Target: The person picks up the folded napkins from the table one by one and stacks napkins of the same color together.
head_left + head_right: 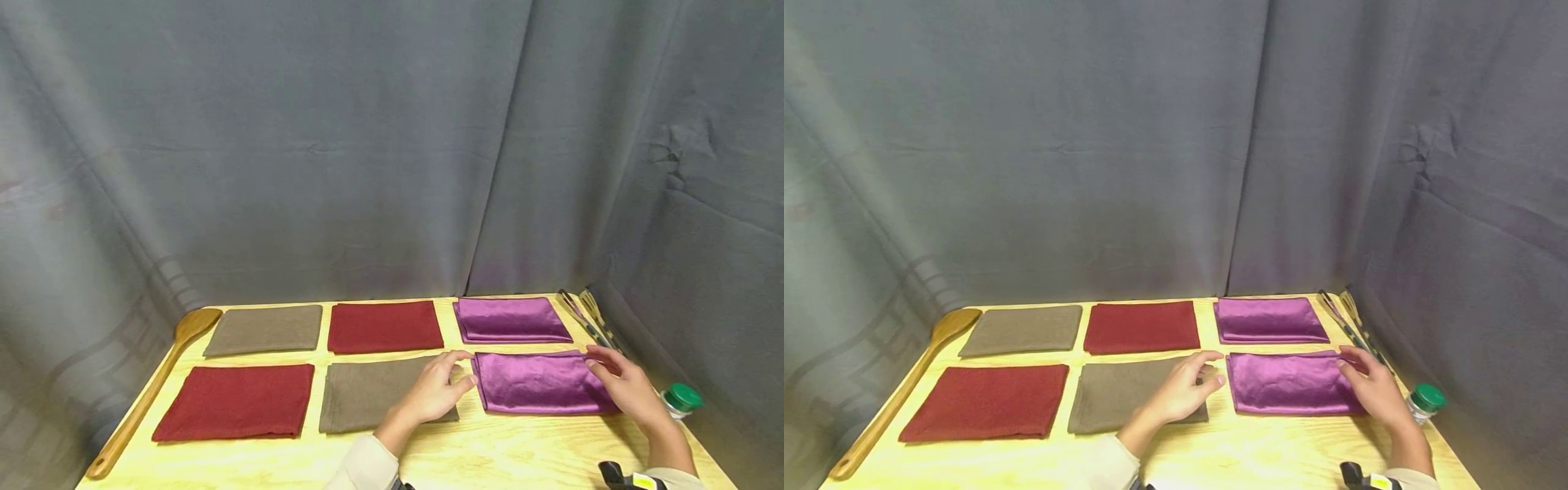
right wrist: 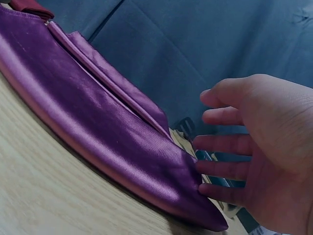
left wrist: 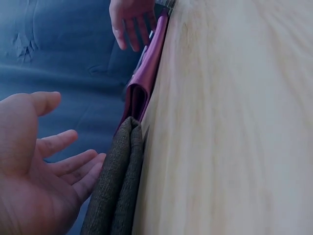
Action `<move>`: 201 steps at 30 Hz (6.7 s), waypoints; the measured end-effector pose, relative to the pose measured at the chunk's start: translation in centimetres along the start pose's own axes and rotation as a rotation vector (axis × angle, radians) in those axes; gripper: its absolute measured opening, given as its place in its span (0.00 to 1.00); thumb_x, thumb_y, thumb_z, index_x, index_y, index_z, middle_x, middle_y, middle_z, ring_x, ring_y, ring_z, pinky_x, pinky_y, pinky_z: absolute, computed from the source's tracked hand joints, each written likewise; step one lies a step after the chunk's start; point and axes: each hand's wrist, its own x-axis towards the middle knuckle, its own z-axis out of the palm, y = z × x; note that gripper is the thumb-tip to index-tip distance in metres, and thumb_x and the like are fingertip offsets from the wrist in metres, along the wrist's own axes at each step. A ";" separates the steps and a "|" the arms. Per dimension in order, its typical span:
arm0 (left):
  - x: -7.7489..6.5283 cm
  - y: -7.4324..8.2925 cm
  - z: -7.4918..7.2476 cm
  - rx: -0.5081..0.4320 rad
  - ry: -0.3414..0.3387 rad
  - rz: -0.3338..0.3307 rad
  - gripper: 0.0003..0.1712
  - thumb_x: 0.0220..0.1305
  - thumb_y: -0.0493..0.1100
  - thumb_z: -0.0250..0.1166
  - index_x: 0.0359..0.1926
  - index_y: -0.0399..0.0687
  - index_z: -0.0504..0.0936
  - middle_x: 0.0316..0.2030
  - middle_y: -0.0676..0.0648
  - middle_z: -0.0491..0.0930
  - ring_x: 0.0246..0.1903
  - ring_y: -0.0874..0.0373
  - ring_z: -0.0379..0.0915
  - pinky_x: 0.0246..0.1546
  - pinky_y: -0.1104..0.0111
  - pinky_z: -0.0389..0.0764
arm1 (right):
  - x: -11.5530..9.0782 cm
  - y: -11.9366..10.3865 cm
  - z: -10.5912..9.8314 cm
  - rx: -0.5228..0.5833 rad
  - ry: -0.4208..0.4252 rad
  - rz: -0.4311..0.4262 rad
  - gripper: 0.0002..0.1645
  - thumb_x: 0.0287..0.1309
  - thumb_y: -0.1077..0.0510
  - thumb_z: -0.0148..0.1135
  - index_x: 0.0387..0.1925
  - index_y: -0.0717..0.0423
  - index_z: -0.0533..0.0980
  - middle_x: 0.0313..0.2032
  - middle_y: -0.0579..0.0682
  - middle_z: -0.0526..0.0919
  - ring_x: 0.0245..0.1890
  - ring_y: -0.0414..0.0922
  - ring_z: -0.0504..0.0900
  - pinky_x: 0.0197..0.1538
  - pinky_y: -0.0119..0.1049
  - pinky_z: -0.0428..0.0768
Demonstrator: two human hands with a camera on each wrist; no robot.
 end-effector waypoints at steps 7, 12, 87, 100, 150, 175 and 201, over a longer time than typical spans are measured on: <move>0.4 0.2 0.7 -0.002 0.006 -0.008 0.28 0.71 0.51 0.63 0.67 0.46 0.75 0.62 0.43 0.80 0.58 0.47 0.82 0.58 0.64 0.81 | 0.1 0.6 -0.5 -0.016 0.000 0.008 0.30 0.75 0.49 0.58 0.65 0.68 0.72 0.43 0.13 0.73 0.41 0.13 0.71 0.40 0.13 0.69; 0.8 0.4 1.3 -0.010 0.002 -0.037 0.28 0.69 0.49 0.66 0.66 0.46 0.76 0.62 0.41 0.80 0.56 0.47 0.83 0.55 0.65 0.82 | 0.0 0.8 -0.6 -0.028 -0.013 0.033 0.30 0.75 0.51 0.58 0.65 0.70 0.71 0.51 0.55 0.87 0.39 0.12 0.70 0.39 0.15 0.73; 2.3 1.6 3.9 -0.295 0.040 -0.210 0.14 0.58 0.40 0.69 0.46 0.45 0.86 0.31 0.56 0.78 0.32 0.70 0.68 0.36 0.75 0.71 | 0.4 0.5 1.3 0.185 -0.007 0.255 0.30 0.75 0.56 0.56 0.69 0.70 0.66 0.38 0.22 0.84 0.38 0.13 0.73 0.40 0.15 0.72; 2.1 1.4 4.5 -0.339 0.004 -0.206 0.15 0.60 0.37 0.69 0.49 0.44 0.84 0.27 0.57 0.70 0.27 0.67 0.63 0.31 0.74 0.67 | 0.4 0.7 1.3 0.165 -0.011 0.279 0.31 0.73 0.56 0.59 0.69 0.69 0.65 0.40 0.37 0.90 0.35 0.17 0.75 0.38 0.21 0.76; 2.5 0.7 4.1 -0.487 0.174 -0.206 0.27 0.48 0.20 0.62 0.51 0.36 0.85 0.42 0.44 0.78 0.30 0.67 0.72 0.27 0.80 0.75 | -0.2 1.7 1.9 0.267 0.030 0.277 0.22 0.74 0.54 0.58 0.60 0.64 0.80 0.40 0.11 0.74 0.45 0.12 0.65 0.46 0.13 0.69; 2.1 0.9 4.1 -0.351 0.100 -0.161 0.19 0.54 0.22 0.63 0.44 0.42 0.87 0.34 0.46 0.83 0.26 0.71 0.70 0.24 0.78 0.72 | -0.2 1.6 1.9 0.253 0.023 0.304 0.21 0.74 0.56 0.57 0.61 0.64 0.80 0.39 0.12 0.72 0.44 0.13 0.66 0.45 0.14 0.71; 2.9 0.7 0.5 -0.370 0.112 -0.125 0.27 0.56 0.25 0.66 0.56 0.45 0.86 0.47 0.43 0.84 0.29 0.69 0.73 0.25 0.78 0.73 | -0.1 0.0 -0.3 0.172 -0.005 0.124 0.25 0.73 0.50 0.61 0.63 0.62 0.78 0.44 0.11 0.74 0.46 0.10 0.68 0.44 0.13 0.72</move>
